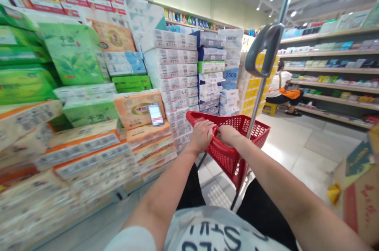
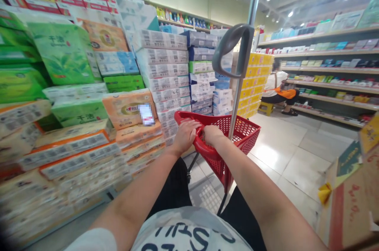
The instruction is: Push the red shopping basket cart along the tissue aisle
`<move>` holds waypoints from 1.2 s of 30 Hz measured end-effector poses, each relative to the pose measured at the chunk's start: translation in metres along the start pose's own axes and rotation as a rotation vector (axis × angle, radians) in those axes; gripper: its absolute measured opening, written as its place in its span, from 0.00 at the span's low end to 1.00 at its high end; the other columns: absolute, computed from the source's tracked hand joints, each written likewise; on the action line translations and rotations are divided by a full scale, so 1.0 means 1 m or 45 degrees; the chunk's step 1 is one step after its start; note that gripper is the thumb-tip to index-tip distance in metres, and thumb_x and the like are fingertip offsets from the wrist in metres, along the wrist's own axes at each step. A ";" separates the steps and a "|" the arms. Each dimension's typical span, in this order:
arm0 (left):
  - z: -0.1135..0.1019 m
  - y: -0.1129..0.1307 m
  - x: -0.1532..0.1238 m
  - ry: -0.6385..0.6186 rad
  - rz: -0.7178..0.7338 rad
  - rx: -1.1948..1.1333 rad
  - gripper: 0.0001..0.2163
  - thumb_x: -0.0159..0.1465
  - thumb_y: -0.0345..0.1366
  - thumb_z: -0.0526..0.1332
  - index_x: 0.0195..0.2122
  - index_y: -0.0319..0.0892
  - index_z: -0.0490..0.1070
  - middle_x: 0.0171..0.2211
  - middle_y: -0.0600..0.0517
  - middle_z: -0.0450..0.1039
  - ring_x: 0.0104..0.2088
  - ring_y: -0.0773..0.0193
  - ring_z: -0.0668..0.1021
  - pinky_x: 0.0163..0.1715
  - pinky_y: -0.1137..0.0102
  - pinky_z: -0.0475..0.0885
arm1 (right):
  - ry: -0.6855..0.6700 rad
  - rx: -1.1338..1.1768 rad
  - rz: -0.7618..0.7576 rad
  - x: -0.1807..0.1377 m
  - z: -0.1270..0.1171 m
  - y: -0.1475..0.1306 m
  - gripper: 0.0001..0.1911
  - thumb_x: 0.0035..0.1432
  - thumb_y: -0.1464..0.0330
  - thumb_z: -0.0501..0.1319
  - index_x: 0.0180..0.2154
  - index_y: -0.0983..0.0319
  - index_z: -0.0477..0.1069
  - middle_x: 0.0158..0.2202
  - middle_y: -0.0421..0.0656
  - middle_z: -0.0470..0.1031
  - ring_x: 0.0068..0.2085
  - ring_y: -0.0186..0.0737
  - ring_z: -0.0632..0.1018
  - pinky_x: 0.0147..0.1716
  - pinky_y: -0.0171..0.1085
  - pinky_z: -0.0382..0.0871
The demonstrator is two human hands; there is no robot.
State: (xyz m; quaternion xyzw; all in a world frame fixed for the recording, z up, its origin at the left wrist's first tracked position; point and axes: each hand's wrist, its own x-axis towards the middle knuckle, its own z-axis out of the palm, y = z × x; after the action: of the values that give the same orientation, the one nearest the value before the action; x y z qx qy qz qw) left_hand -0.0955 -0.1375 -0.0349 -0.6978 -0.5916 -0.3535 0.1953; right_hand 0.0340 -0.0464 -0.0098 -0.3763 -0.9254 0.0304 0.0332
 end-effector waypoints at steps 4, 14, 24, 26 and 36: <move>-0.004 -0.005 0.005 -0.060 0.040 -0.025 0.16 0.65 0.32 0.49 0.49 0.43 0.73 0.50 0.50 0.73 0.54 0.61 0.71 0.58 0.60 0.61 | 0.047 0.022 0.085 0.002 -0.002 0.000 0.13 0.54 0.72 0.57 0.39 0.67 0.77 0.39 0.54 0.78 0.42 0.45 0.78 0.40 0.35 0.68; -0.004 -0.021 0.051 -0.431 -0.240 0.012 0.14 0.64 0.35 0.51 0.37 0.43 0.77 0.40 0.51 0.77 0.43 0.62 0.76 0.48 0.69 0.68 | 0.523 0.491 -0.293 -0.045 -0.010 -0.012 0.18 0.52 0.75 0.56 0.45 0.61 0.74 0.46 0.45 0.75 0.47 0.39 0.74 0.49 0.35 0.67; 0.005 0.020 0.051 -0.423 -0.416 0.330 0.18 0.65 0.42 0.49 0.37 0.43 0.79 0.44 0.45 0.76 0.48 0.54 0.72 0.54 0.55 0.60 | 1.257 0.403 -0.732 -0.103 0.052 -0.006 0.23 0.55 0.78 0.54 0.51 0.57 0.70 0.55 0.46 0.69 0.59 0.47 0.65 0.57 0.53 0.62; 0.006 0.019 0.050 -0.401 -0.408 0.310 0.18 0.65 0.41 0.49 0.36 0.43 0.79 0.43 0.46 0.76 0.48 0.54 0.72 0.54 0.56 0.60 | 1.303 0.353 -0.739 -0.104 0.055 -0.009 0.20 0.54 0.76 0.59 0.49 0.57 0.72 0.54 0.46 0.69 0.59 0.49 0.64 0.57 0.54 0.62; 0.014 0.003 0.048 -0.200 -0.402 0.084 0.16 0.65 0.37 0.50 0.33 0.43 0.78 0.38 0.49 0.78 0.44 0.60 0.75 0.53 0.63 0.62 | 1.438 0.412 -0.731 -0.104 0.053 -0.011 0.21 0.58 0.75 0.59 0.52 0.56 0.70 0.55 0.48 0.69 0.55 0.45 0.71 0.53 0.49 0.69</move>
State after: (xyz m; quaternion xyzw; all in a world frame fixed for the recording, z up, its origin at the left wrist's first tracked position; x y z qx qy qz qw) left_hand -0.0868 -0.0949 -0.0092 -0.6149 -0.7186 -0.3046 0.1132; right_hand 0.0958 -0.1284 -0.0658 -0.0624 -0.8131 -0.0430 0.5772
